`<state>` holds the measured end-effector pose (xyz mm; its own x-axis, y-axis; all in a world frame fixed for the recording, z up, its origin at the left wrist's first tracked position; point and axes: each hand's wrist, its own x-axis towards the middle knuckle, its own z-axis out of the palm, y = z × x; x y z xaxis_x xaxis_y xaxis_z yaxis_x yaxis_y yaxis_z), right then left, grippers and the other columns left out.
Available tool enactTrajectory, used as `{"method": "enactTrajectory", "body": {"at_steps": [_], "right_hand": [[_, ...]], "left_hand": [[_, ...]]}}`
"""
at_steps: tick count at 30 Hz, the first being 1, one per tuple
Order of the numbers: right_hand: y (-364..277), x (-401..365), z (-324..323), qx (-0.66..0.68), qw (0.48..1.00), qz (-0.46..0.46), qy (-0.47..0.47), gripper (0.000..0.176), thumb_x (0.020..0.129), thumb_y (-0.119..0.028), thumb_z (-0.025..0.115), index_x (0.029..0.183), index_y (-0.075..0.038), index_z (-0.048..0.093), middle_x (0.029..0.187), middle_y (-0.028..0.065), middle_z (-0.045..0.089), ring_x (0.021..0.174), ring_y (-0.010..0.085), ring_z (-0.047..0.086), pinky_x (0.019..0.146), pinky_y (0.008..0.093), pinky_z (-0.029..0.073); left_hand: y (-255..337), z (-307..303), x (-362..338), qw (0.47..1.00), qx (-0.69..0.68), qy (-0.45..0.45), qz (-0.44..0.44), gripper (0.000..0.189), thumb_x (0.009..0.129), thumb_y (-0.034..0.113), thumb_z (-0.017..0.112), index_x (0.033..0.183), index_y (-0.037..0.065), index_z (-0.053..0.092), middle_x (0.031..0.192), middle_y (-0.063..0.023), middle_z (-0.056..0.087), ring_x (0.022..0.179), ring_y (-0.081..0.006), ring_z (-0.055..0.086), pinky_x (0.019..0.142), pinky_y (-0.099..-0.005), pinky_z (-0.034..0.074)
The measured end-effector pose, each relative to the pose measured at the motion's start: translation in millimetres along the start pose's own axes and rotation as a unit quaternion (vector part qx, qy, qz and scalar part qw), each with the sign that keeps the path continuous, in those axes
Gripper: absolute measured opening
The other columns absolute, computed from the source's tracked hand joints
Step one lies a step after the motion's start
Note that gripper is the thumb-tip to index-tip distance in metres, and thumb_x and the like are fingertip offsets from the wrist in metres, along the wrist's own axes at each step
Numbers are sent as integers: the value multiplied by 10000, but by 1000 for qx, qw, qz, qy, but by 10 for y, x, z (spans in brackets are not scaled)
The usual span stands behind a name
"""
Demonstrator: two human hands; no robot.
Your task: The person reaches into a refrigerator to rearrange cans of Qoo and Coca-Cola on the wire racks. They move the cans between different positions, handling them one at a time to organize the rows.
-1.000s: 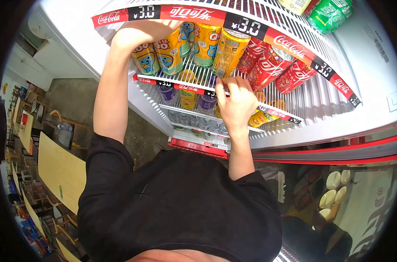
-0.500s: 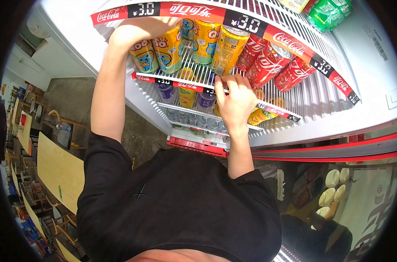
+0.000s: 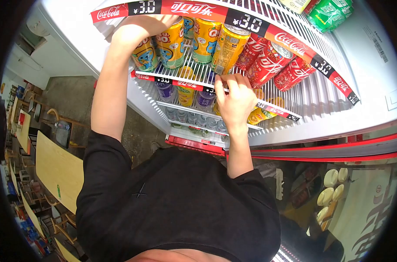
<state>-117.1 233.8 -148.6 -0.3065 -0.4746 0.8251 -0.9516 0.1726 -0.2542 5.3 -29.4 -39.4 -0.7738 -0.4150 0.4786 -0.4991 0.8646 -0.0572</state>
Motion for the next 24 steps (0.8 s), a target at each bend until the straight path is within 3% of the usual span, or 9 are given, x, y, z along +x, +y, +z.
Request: {"method": "enactTrajectory", "body": {"at_steps": [4, 7, 24], "right_hand": [[-3, 4, -6, -1, 1000, -2, 0, 128, 842, -188, 818, 836, -103, 722, 801, 54, 685, 734, 270, 671, 627, 401, 526], [-12, 5, -13, 3, 1000, -1, -1, 129, 842, -186, 817, 835, -103, 719, 800, 52, 684, 732, 265, 671, 627, 400, 526], [-3, 0, 0, -1, 1000, -4, 9, 133, 846, -187, 810, 835, -104, 706, 807, 48, 684, 739, 261, 673, 625, 397, 526]], "left_hand": [[46, -2, 9, 999, -10, 34, -26, 645, 1002, 526, 531, 1496, 111, 505, 1551, -134, 521, 1438, -299, 469, 1210, -445, 353], [10, -14, 13, 999, -43, 30, 16, 656, 968, 538, 593, 1479, 131, 535, 1557, -141, 513, 1449, -315, 452, 1228, -453, 330], [105, -229, 115, 997, -71, 0, 17, 666, 972, 558, 582, 1490, 143, 529, 1558, -131, 514, 1427, -295, 468, 1204, -429, 343]]}}
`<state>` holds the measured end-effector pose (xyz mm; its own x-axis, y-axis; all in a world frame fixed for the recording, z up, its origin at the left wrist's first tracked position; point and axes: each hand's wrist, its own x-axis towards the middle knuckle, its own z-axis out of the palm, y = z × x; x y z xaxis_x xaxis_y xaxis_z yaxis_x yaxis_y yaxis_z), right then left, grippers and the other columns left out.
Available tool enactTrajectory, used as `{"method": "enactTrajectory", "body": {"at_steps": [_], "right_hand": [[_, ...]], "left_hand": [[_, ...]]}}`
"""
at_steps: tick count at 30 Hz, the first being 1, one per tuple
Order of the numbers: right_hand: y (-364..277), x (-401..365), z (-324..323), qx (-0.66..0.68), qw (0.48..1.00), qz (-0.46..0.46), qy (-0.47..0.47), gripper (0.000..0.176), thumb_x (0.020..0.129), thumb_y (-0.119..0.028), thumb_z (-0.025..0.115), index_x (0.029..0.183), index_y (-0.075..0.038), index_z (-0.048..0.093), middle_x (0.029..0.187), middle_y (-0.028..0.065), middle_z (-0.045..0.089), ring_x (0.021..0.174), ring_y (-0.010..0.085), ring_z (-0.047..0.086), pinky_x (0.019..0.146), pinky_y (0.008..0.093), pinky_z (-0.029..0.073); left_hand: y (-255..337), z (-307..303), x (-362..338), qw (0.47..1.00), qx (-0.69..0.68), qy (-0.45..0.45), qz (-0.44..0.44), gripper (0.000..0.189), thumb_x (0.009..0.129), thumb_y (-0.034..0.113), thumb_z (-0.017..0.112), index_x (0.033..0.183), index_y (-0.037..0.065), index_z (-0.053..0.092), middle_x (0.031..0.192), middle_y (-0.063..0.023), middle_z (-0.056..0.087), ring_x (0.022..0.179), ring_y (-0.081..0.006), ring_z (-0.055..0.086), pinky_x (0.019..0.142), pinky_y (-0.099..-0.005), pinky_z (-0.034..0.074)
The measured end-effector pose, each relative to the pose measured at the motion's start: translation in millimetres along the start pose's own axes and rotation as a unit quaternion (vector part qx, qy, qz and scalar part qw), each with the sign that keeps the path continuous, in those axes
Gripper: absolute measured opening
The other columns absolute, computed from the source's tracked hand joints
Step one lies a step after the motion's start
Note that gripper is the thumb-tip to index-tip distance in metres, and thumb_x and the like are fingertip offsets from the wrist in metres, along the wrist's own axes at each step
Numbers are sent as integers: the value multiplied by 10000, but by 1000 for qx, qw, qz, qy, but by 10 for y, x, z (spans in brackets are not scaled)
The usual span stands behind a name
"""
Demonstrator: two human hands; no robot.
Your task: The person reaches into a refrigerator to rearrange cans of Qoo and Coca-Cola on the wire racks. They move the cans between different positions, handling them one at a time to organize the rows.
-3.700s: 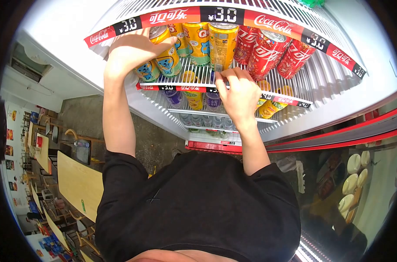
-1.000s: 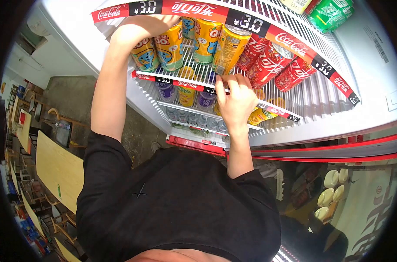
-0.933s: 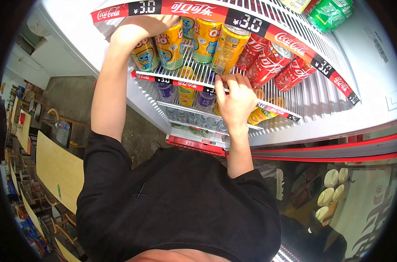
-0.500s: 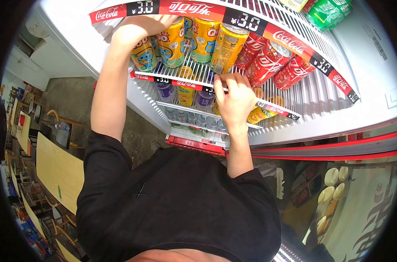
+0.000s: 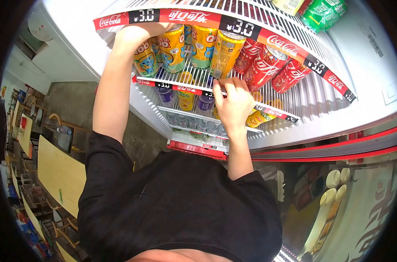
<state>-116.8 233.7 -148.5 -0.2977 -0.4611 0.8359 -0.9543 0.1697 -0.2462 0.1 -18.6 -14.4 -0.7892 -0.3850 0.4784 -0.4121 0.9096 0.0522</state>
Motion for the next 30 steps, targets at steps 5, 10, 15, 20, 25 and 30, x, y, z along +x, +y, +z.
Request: {"method": "enactTrajectory", "body": {"at_steps": [5, 10, 15, 20, 25, 30], "right_hand": [[3, -4, -6, 0, 1000, -1, -6, 131, 843, -187, 814, 843, -108, 710, 821, 50, 684, 742, 266, 671, 634, 398, 527], [30, -14, 7, 6, 1000, -11, -1, 132, 838, -183, 817, 845, -113, 705, 825, 51, 680, 742, 267, 669, 631, 401, 527], [23, -11, 1, 5, 1000, -11, -5, 139, 834, -173, 820, 851, -116, 694, 822, 52, 672, 741, 270, 667, 621, 400, 527], [23, -7, 11, 8, 1000, -13, 4, 146, 831, -170, 821, 845, -115, 687, 813, 55, 664, 731, 274, 659, 617, 408, 522], [18, -7, 10, 6, 1000, -17, 5, 146, 827, -164, 822, 838, -113, 685, 801, 58, 658, 721, 276, 655, 611, 408, 518], [15, 10, 19, 13, 1000, -20, 11, 147, 826, -161, 821, 831, -109, 683, 789, 59, 656, 712, 278, 653, 606, 409, 517]], "left_hand": [[234, -47, 180, 999, -30, -28, 3, 663, 974, 561, 579, 1489, 147, 531, 1554, -129, 519, 1418, -290, 475, 1195, -424, 350], [303, 9, 315, 997, -41, -57, -8, 659, 976, 564, 575, 1488, 151, 534, 1550, -126, 523, 1408, -285, 483, 1186, -418, 356], [295, 49, 336, 997, -42, -66, -10, 656, 978, 567, 571, 1487, 154, 536, 1546, -124, 527, 1398, -280, 490, 1177, -413, 363], [287, 65, 331, 996, -44, -71, -10, 653, 980, 569, 567, 1486, 158, 538, 1542, -121, 531, 1388, -275, 498, 1167, -407, 370], [280, 83, 317, 996, -47, -73, -10, 649, 982, 572, 564, 1485, 162, 540, 1538, -119, 535, 1378, -270, 505, 1158, -402, 376], [278, 75, 328, 996, -48, -72, -9, 646, 984, 575, 560, 1484, 166, 542, 1535, -116, 539, 1368, -265, 513, 1149, -396, 383]]}}
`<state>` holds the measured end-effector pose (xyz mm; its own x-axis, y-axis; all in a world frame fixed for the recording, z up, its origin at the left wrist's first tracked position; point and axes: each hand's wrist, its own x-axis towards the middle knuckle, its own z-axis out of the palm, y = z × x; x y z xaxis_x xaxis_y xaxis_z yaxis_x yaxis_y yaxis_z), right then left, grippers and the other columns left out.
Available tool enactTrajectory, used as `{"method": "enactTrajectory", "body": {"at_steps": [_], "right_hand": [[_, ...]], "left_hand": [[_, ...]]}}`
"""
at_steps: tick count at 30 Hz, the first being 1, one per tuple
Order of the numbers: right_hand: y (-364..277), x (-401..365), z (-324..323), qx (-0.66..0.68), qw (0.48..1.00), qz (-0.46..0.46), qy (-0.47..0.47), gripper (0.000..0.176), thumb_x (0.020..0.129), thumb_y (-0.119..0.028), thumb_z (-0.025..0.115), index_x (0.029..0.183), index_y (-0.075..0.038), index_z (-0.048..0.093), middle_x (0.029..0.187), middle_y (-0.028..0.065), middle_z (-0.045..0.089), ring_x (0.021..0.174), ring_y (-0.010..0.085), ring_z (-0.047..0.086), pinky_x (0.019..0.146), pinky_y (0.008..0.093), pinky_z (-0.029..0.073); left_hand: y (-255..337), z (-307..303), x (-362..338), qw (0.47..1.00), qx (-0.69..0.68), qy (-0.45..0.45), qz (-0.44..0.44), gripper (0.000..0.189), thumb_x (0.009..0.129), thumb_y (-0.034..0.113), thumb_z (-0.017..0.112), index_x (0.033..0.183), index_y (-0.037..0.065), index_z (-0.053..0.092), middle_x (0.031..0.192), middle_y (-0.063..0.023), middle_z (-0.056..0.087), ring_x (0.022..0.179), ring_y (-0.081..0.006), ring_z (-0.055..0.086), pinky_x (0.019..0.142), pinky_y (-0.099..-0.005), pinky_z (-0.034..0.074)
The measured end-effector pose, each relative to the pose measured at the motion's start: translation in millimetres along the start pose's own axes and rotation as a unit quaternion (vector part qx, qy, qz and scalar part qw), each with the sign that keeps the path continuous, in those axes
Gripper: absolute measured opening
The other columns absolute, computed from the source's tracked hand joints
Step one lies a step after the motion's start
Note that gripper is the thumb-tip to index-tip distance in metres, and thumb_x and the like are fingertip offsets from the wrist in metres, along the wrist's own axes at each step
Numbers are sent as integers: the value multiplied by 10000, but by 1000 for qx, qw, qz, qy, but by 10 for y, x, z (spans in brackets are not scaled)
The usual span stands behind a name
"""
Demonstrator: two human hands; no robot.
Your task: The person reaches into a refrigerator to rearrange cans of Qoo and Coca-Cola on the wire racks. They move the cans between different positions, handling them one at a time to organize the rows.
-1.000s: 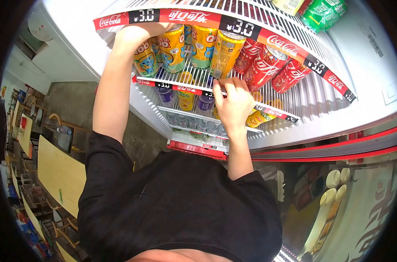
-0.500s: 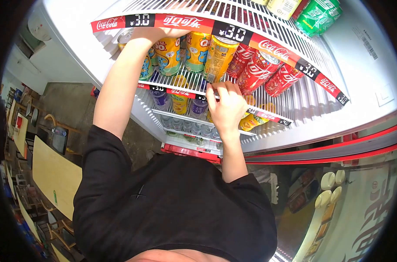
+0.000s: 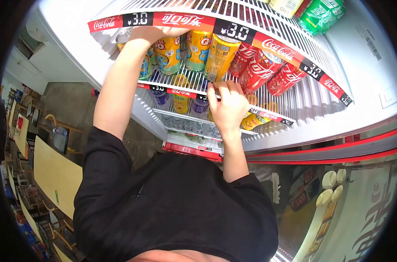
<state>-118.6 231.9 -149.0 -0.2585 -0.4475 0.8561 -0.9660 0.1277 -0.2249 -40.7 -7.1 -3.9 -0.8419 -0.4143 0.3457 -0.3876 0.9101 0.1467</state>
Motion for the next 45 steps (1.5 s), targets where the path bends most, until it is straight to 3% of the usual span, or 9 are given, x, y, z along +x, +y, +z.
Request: {"method": "enactTrajectory", "body": {"at_steps": [45], "right_hand": [[7, -18, -8, -8, 1000, 9, -2, 137, 825, -169, 821, 835, -105, 701, 797, 51, 667, 730, 262, 665, 623, 391, 530]], "left_hand": [[-54, -139, -317, 1000, -2, -28, 0, 619, 1003, 600, 526, 1476, 201, 561, 1500, -93, 577, 1279, -220, 580, 1067, -347, 442]]}}
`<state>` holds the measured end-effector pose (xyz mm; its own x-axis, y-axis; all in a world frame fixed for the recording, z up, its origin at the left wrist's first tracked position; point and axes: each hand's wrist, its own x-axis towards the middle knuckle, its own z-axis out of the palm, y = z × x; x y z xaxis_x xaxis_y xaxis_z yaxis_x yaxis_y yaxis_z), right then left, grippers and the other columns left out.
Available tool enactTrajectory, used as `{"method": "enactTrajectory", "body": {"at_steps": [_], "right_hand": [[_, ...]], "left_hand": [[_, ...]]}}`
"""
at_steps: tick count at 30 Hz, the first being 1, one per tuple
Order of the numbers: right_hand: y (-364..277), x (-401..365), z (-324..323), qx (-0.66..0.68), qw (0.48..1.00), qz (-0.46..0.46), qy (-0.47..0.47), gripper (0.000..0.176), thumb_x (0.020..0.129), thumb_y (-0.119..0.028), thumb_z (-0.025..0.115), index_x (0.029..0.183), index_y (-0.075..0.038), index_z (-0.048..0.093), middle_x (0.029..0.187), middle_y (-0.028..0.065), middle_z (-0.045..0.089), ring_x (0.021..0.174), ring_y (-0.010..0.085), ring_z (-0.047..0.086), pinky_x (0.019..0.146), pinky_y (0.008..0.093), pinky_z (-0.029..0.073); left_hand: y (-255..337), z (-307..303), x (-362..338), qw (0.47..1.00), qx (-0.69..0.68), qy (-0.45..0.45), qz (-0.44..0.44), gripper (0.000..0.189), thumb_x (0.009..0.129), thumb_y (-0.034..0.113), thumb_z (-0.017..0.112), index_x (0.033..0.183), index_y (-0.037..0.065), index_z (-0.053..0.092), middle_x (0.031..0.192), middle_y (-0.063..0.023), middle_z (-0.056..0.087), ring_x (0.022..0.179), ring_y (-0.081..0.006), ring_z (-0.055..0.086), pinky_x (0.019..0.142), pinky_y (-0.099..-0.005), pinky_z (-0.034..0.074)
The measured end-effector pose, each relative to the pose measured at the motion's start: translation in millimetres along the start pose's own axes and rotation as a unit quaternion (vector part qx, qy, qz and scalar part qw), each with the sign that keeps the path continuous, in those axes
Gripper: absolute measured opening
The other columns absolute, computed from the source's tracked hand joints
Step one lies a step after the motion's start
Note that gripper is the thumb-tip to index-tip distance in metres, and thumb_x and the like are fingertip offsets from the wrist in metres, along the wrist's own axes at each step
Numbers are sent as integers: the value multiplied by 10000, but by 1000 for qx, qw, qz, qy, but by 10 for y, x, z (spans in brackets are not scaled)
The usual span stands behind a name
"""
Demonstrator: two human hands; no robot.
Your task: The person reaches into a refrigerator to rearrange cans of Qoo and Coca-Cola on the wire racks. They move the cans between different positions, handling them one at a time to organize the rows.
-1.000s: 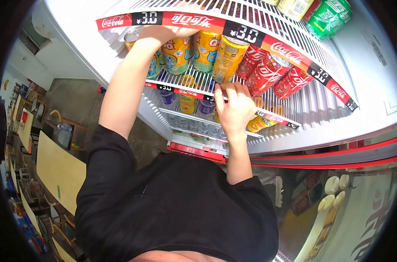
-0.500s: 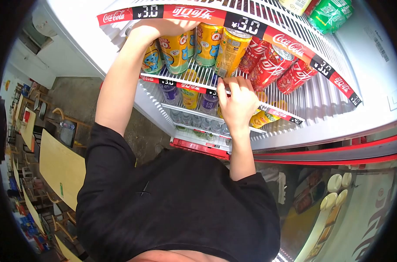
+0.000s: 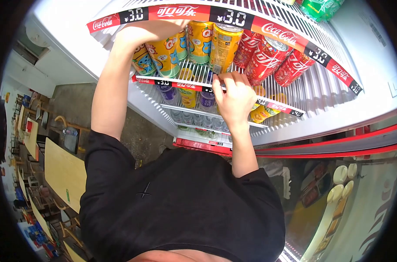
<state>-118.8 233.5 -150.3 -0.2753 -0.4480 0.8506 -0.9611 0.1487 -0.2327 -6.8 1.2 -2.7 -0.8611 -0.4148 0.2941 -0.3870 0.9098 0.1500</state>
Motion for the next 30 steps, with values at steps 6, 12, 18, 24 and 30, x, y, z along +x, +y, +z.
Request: {"method": "enactTrajectory", "body": {"at_steps": [6, 12, 18, 24, 30], "right_hand": [[-16, 9, -5, -6, 1000, 6, -5, 139, 824, -170, 822, 833, -107, 699, 795, 50, 668, 729, 260, 666, 622, 391, 529], [-16, 14, 7, -1, 1000, 1, 2, 146, 820, -170, 824, 828, -106, 693, 793, 46, 668, 726, 260, 665, 621, 390, 528], [1, 11, 9, 0, 1000, -3, 1, 146, 815, -169, 825, 827, -109, 693, 792, 43, 666, 723, 257, 665, 618, 391, 527], [-1, 1, 2, -4, 1000, 6, -4, 143, 813, -169, 824, 825, -114, 693, 791, 40, 666, 723, 254, 665, 620, 391, 528], [-9, 7, -2, -2, 1000, 4, -3, 139, 814, -170, 823, 830, -115, 697, 794, 40, 668, 725, 254, 666, 623, 391, 527]], "left_hand": [[-112, -45, -99, 1000, 5, 5, -4, 616, 1006, 603, 522, 1475, 205, 564, 1496, -90, 582, 1267, -214, 589, 1056, -340, 450], [-168, -75, -175, 1000, 6, 7, -7, 613, 1008, 606, 518, 1474, 210, 566, 1491, -87, 587, 1255, -208, 598, 1045, -334, 457], [-191, -69, -188, 1000, 4, 12, -7, 610, 1011, 610, 513, 1473, 215, 569, 1486, -84, 592, 1243, -202, 607, 1034, -327, 465], [-257, -93, -219, 1000, 9, 16, -14, 607, 1013, 613, 509, 1471, 219, 571, 1482, -81, 597, 1232, -196, 616, 1023, -321, 473], [-311, -119, -262, 999, 14, 20, -21, 604, 1016, 616, 504, 1470, 224, 574, 1477, -78, 602, 1220, -190, 626, 1012, -314, 481]]}}
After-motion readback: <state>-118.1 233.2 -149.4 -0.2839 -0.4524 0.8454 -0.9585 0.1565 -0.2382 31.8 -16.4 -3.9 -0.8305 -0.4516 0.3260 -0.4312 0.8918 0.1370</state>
